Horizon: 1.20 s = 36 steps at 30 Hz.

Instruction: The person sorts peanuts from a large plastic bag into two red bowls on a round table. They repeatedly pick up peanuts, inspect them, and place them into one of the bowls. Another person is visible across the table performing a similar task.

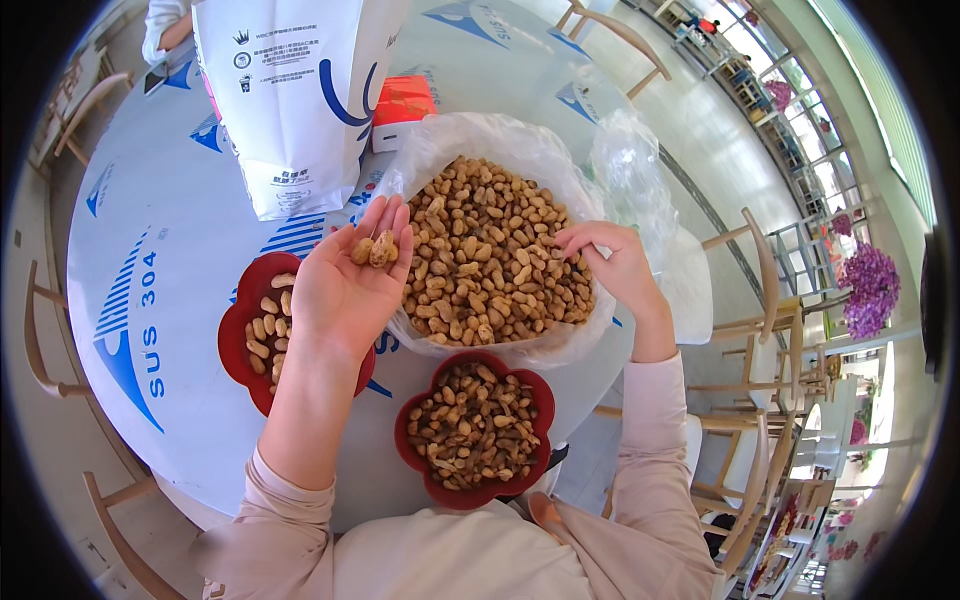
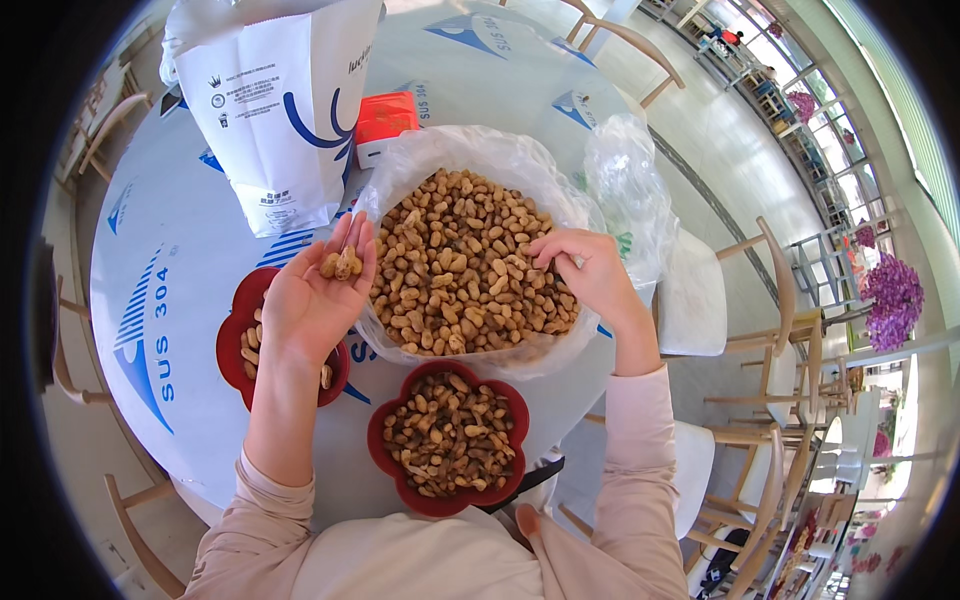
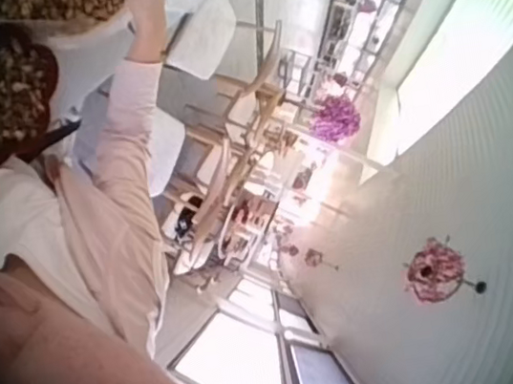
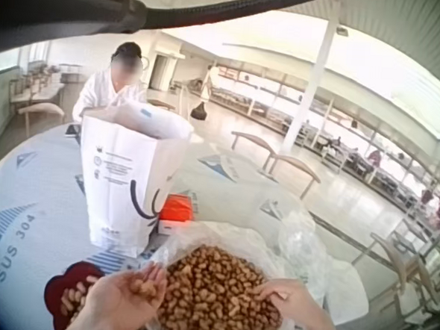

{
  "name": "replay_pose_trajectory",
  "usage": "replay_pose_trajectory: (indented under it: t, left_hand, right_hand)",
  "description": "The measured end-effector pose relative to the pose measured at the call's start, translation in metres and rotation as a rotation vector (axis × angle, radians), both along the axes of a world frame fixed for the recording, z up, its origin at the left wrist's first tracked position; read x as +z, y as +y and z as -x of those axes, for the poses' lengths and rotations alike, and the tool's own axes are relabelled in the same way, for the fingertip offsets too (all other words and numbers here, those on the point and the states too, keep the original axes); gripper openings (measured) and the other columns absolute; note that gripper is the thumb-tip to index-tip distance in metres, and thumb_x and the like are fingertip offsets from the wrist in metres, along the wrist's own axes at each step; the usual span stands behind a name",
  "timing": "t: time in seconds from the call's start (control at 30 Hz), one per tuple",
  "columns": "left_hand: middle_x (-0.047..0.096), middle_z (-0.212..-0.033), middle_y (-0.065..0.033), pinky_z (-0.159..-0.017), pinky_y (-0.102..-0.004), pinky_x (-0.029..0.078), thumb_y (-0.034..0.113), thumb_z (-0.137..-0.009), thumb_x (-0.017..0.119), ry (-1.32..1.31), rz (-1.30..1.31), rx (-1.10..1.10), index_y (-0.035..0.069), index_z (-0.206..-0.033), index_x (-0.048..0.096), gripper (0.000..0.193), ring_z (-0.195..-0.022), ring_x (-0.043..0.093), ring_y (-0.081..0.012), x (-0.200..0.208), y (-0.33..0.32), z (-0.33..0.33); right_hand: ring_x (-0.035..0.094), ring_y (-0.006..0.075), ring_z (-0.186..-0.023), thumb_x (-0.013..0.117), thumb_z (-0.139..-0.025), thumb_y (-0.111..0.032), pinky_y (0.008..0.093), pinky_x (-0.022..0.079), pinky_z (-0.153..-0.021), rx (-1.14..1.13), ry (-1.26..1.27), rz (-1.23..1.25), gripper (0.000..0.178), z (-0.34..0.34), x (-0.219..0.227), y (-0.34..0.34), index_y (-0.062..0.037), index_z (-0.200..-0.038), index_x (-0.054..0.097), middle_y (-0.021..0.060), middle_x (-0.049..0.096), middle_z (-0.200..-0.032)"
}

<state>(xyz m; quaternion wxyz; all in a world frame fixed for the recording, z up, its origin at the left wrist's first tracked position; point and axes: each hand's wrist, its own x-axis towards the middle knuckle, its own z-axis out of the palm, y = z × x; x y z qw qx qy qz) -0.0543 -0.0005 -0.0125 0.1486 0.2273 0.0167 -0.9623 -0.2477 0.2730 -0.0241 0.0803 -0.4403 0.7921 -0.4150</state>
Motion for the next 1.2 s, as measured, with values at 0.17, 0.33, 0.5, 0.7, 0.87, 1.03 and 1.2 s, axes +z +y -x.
replay_pose_trajectory:
  t: [0.17,0.33,0.5,0.7,0.87,1.03,1.2]
  left_hand:
    - [0.047,-0.151,-0.0214,-0.115,-0.0422,0.043,0.014,-0.11,0.03,-0.006,-0.003,-0.01,-0.008,-0.146,0.042,0.043,-0.137,0.051,-0.0307,0.003,0.001,-0.001]
    - [0.047,-0.151,-0.021,-0.115,-0.0421,0.042,0.016,-0.111,0.029,0.0,-0.016,-0.008,-0.008,-0.146,0.042,0.044,-0.138,0.049,-0.0308,0.002,0.001,-0.001]
    - [0.047,-0.152,-0.0207,-0.114,-0.0418,0.043,0.015,-0.111,0.028,0.021,-0.016,-0.023,-0.008,-0.146,0.042,0.044,-0.138,0.049,-0.0311,-0.003,0.002,-0.001]
    - [0.047,-0.151,-0.0202,-0.112,-0.0423,0.045,0.015,-0.111,0.028,-0.019,0.007,-0.047,-0.008,-0.146,0.042,0.044,-0.136,0.05,-0.0312,-0.003,0.007,0.001]
    - [0.047,-0.151,-0.0202,-0.111,-0.0417,0.045,0.015,-0.111,0.029,-0.034,0.024,-0.051,-0.008,-0.146,0.042,0.044,-0.135,0.051,-0.0308,0.0,0.008,0.0]
    - [0.047,-0.15,-0.0205,-0.111,-0.0415,0.045,0.014,-0.11,0.03,-0.042,0.017,-0.05,-0.008,-0.145,0.043,0.044,-0.135,0.051,-0.0307,-0.001,0.007,0.0]
    - [0.051,-0.145,-0.0199,-0.11,-0.0432,0.046,0.015,-0.11,0.031,-0.06,0.0,-0.068,-0.008,-0.142,0.047,0.043,-0.131,0.053,-0.0305,-0.006,0.014,0.004]
  right_hand:
    - [0.073,0.0232,-0.091,0.059,-0.087,0.013,0.0318,0.057,-0.081,-0.107,0.195,0.037,0.022,-0.001,0.001,-0.009,-0.001,-0.098,0.071,0.01,0.075,-0.101]
    - [0.07,0.0235,-0.097,0.068,-0.09,0.005,0.0322,0.057,-0.087,-0.042,0.183,-0.127,0.018,-0.016,0.002,-0.025,-0.0027,-0.106,0.073,0.0096,0.073,-0.109]
    - [0.065,0.0293,-0.113,0.072,-0.088,-0.001,0.038,0.054,-0.096,0.085,0.303,-0.158,0.026,-0.027,-0.01,-0.046,-0.0059,-0.113,0.072,0.01,0.069,-0.117]
    - [0.064,0.0293,-0.11,0.067,-0.083,0.003,0.0395,0.053,-0.099,0.258,0.458,-0.138,0.031,-0.033,-0.018,-0.081,-0.0063,-0.111,0.074,0.0085,0.069,-0.119]
    - [0.066,0.0297,-0.108,0.069,-0.083,0.004,0.0389,0.055,-0.094,0.279,0.395,-0.251,0.029,-0.028,-0.022,-0.083,-0.0052,-0.109,0.072,0.0091,0.067,-0.117]
    - [0.067,0.0238,-0.1,0.072,-0.083,0.006,0.0333,0.057,-0.086,0.193,0.166,-0.154,0.027,-0.032,-0.017,-0.077,-0.0034,-0.108,0.071,0.0075,0.066,-0.111]
    - [0.066,0.0165,-0.101,0.076,-0.083,0.008,0.0298,0.056,-0.082,0.151,-0.197,0.088,0.032,-0.033,-0.021,-0.064,-0.0032,-0.112,0.069,0.0046,0.065,-0.114]
